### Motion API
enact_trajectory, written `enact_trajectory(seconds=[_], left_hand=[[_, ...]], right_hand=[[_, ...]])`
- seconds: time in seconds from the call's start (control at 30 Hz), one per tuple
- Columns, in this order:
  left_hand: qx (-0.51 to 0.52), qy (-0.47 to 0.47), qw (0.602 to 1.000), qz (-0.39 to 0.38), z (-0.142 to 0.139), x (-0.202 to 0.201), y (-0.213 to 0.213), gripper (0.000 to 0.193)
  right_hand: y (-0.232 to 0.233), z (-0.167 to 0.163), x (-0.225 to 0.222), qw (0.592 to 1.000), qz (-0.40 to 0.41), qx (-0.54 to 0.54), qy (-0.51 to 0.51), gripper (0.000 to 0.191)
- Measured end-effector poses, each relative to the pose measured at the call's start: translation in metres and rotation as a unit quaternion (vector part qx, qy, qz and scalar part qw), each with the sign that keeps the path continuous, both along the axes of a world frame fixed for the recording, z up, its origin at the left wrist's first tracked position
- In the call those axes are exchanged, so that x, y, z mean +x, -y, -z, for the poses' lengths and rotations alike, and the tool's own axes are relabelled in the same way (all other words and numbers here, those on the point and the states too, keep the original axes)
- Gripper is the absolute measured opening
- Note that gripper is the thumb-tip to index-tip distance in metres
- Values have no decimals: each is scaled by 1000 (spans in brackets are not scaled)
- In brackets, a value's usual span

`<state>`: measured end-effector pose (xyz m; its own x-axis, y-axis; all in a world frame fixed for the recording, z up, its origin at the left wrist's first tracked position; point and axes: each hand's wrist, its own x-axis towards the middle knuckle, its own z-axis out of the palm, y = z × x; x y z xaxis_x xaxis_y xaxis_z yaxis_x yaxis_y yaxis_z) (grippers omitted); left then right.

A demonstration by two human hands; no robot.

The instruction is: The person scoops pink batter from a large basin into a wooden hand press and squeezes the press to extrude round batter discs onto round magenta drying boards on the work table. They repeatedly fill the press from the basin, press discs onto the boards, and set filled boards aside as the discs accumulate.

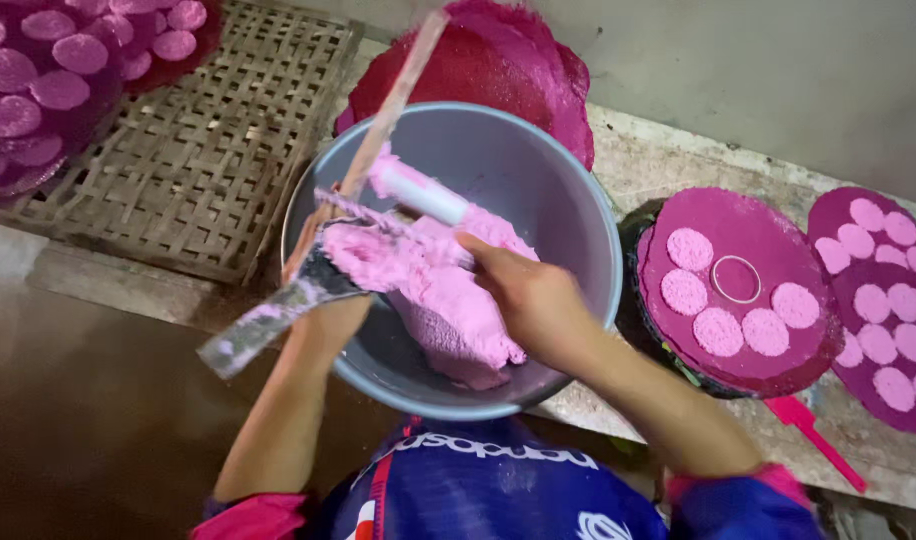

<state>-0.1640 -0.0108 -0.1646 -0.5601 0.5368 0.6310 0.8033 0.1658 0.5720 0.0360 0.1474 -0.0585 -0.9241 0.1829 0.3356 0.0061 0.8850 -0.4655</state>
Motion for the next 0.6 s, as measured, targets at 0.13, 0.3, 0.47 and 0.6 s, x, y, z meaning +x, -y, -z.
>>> enact_trajectory(seconds=[0.13, 0.3, 0.47, 0.6], left_hand=[[-69, -34, 994, -77, 8, 0, -9, 65], [-163, -111, 973, -117, 10, -19, -15, 55], [-222, -19, 972, -78, 15, -7, -30, 57], [-118, -48, 989, -81, 10, -16, -33, 67]], right_hand=[[13, 87, 3, 982, -1, -188, 7, 57], [-15, 100, 24, 965, 21, -235, 112, 43], [-32, 110, 0, 976, 13, -218, 5, 39], [-17, 125, 6, 976, -17, -216, 32, 44]])
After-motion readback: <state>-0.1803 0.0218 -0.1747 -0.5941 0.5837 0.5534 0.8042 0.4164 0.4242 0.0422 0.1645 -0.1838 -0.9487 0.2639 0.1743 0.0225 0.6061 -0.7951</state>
